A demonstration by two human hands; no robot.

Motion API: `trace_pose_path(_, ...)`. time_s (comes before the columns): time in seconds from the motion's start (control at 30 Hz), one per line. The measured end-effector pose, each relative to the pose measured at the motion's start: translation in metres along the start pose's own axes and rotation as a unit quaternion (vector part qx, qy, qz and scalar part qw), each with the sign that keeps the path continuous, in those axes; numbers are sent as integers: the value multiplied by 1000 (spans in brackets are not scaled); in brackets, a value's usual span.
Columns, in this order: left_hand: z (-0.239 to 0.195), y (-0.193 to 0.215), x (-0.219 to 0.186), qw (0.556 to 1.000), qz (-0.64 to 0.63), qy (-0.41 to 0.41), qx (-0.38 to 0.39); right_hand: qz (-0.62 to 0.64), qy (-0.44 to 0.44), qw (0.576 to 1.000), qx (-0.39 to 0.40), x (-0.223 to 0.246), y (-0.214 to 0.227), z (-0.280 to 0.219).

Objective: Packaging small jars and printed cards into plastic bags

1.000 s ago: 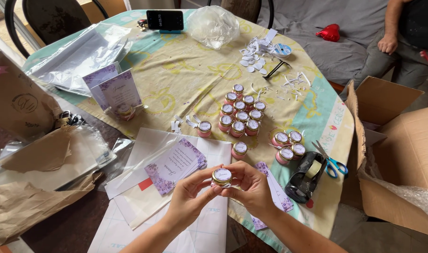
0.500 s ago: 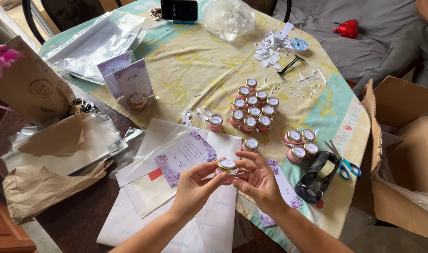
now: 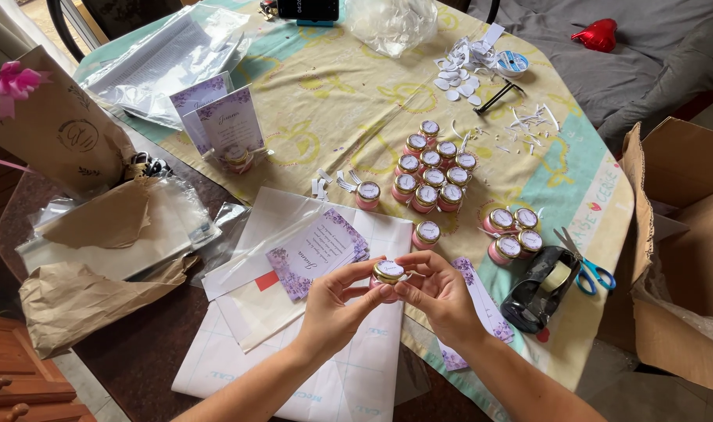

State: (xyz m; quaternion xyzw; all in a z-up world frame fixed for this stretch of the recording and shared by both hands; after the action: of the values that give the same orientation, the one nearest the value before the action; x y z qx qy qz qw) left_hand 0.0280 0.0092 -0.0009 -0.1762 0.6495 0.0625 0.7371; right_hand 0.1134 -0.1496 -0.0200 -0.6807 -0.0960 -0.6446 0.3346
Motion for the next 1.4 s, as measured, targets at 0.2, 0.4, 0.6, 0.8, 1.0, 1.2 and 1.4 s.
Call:
trace_pose_path(0.2,3,2,7,998,-34,41,-30,-49,9,999,0,5,-5,-2)
trace_pose_path(0.4,1,-1,4,999,36,-4,32,-26,-70,996,54,23,-6,0)
trace_pose_path(0.6,-3,3,-6,993,87,-73,19,-143,-18,982,-126,63,96,45)
trace_pose_path(0.8,0,4,-6,994,65,-85,6,-532,-39,831,-161,86,210,142)
trace_pose_path(1.0,5,13,9,998,59,-17,-33,-571,-123,806,-97,56,236,176)
trace_pose_path(1.2,10,16,14,998,55,-32,-20,-669,-92,737,-21,113,164,161)
trace_pose_path(1.4,10,16,11,998,46,-19,-35,-763,61,629,133,58,168,192)
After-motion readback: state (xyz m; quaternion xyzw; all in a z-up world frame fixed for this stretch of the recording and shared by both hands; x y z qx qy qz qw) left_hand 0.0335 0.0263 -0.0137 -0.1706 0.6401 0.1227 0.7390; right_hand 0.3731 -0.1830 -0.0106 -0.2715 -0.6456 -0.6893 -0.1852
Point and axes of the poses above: each hand's wrist, its own z-axis towards the middle knuckle, its own y-axis out of the back of the hand, x = y × z, the point moved 3 cm from there along z, towards the middle knuckle, and after that the axes turned 3 degrees about -x, right-handed, at the moved point
